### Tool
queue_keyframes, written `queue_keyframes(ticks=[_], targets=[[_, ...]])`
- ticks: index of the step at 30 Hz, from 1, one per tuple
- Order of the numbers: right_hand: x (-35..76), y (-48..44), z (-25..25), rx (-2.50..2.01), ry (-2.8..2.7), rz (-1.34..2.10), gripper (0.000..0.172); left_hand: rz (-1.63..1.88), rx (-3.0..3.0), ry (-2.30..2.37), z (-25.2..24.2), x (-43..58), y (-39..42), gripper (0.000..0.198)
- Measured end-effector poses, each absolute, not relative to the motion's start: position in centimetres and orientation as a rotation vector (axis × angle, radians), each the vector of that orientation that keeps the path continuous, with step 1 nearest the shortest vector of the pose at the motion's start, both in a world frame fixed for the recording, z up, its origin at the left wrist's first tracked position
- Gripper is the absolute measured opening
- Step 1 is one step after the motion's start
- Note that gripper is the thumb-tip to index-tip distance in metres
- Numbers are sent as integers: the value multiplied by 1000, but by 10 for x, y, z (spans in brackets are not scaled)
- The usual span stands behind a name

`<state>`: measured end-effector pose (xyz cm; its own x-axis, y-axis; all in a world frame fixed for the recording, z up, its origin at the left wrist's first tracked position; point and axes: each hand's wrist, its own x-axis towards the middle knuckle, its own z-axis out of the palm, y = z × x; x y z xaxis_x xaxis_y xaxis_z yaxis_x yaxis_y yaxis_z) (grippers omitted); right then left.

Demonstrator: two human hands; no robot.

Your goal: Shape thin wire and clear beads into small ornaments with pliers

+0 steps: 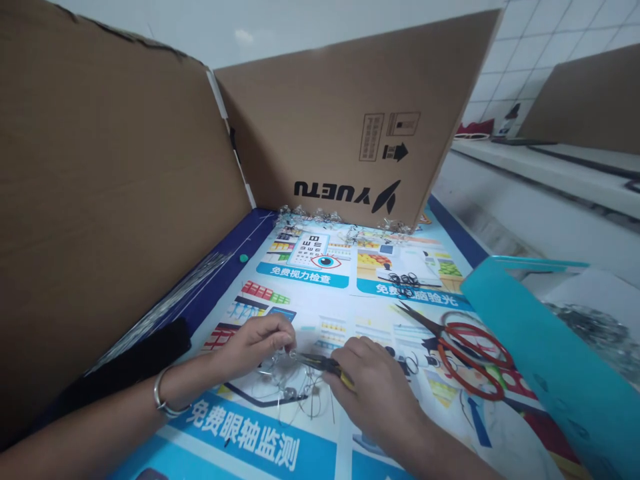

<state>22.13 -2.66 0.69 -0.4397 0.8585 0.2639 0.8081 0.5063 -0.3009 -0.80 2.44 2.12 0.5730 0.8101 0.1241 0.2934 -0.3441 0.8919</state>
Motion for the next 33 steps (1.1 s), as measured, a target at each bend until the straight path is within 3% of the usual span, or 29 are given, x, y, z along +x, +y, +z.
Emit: queue_keyframes(ticks=[21,33], targets=[[227,-30,8,-1341,-2337,36,15,757,2412,819,18,-7,19,21],[226,-30,12,-1342,-2346,185,10,812,2593,696,15,-7,20,18]])
